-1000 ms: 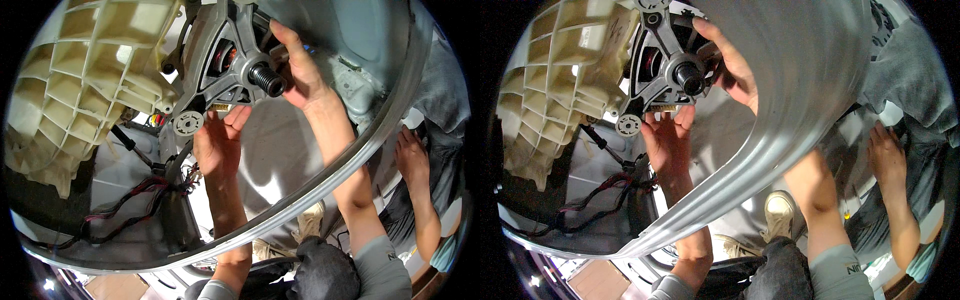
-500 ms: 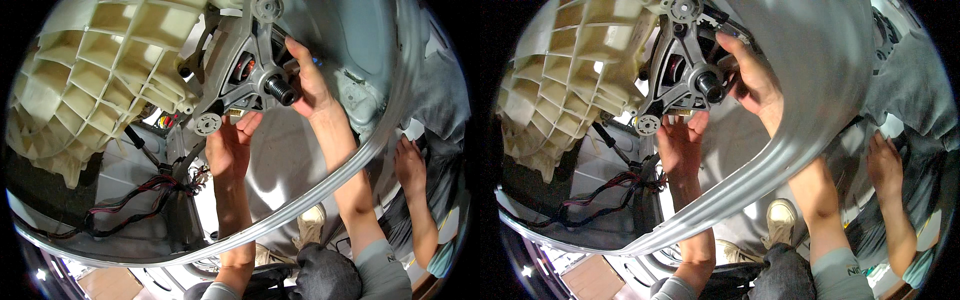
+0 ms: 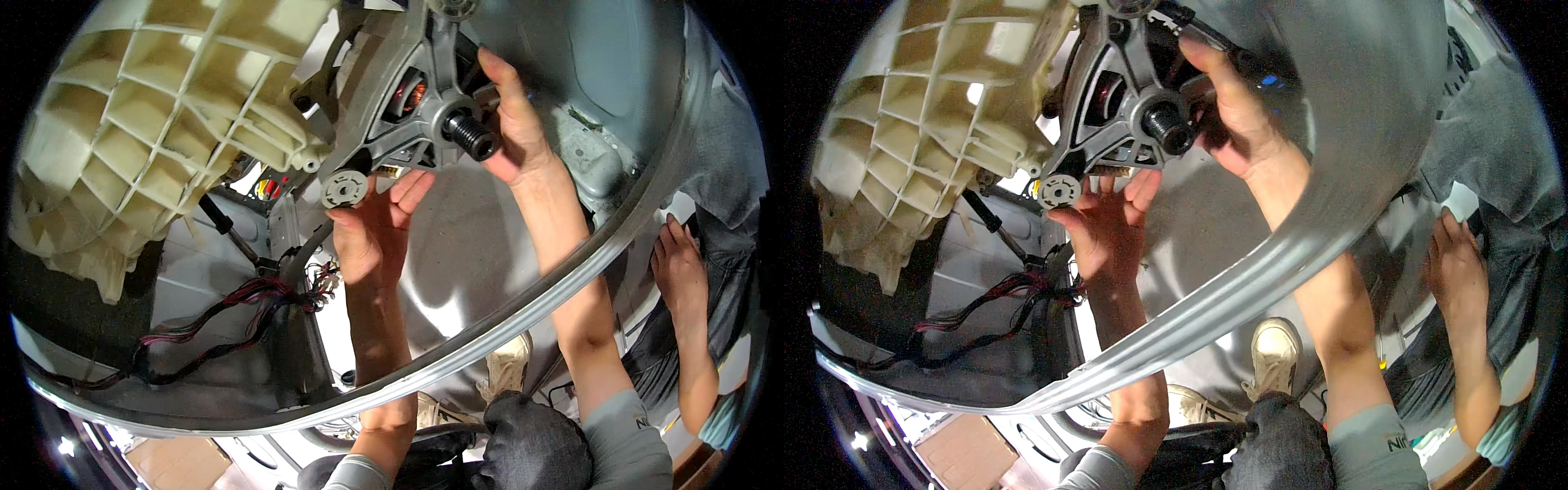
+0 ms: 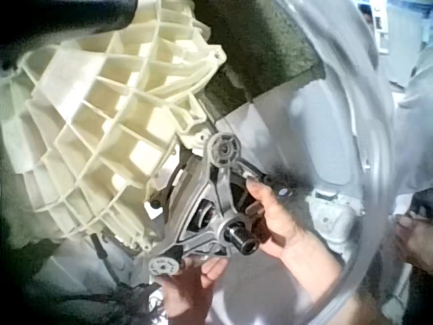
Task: The person works on a washing machine drum assembly, first manipulating the motor and wiring by hand, then using a power drill to drive a long fastener into a component, and finally pressing a bearing into place and tapping the housing with a hammer.
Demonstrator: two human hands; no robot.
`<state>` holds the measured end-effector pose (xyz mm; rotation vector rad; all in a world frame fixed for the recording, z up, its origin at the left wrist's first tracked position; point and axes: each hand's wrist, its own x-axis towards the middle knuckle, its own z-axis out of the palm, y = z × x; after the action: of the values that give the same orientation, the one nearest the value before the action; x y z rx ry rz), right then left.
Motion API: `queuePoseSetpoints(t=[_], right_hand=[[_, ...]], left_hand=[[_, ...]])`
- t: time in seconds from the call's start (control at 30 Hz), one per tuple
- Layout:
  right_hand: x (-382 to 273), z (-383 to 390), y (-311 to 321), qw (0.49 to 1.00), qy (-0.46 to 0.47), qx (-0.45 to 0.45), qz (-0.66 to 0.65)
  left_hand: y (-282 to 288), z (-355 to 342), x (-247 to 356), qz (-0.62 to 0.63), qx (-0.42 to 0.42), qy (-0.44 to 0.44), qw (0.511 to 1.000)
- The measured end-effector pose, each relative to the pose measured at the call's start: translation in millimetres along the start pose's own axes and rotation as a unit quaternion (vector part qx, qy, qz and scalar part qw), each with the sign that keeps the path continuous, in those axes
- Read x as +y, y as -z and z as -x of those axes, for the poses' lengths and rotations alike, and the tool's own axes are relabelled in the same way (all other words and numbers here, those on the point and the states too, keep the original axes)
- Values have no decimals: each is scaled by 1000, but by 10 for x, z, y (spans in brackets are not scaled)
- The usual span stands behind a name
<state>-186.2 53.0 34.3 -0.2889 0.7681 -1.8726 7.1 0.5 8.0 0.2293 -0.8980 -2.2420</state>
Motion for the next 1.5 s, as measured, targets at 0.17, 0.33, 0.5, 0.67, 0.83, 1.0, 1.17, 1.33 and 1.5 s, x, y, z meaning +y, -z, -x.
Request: queuePoseSetpoints(t=[0.17, 0.33, 0.5, 0.67, 0.83, 1.0, 1.17, 1.33, 1.5], right_hand=[[75, -37, 39, 1000, 14, -12, -19], [44, -68, 145, 1000, -7, 5, -17], [70, -40, 59, 1000, -1, 12, -22], [74, -78, 89, 999, -20, 26, 16], [59, -48, 28, 1000, -9, 6, -18], [92, -59, 36, 999, 9, 8, -40], [80, -24, 84, 999, 15, -13, -49], [105, -32, 24, 994, -10, 49, -94], [127, -19, 108, 990, -31, 43, -133]], left_hand=[[94, 25, 32, 13, 27, 3, 1000], [94, -26, -3, 5, 23, -8, 1000], [58, 3, -13, 15, 71, 10, 997], [52, -23, 23, -2, 82, 12, 997], [44, -5, 23, 28, 81, 12, 996], [42, 8, 7, 16, 59, 0, 998], [54, 17, -65, 16, 60, -8, 998], [15, 24, -58, -29, 77, -1, 997], [-75, -18, -83, -14, 87, -24, 996]])
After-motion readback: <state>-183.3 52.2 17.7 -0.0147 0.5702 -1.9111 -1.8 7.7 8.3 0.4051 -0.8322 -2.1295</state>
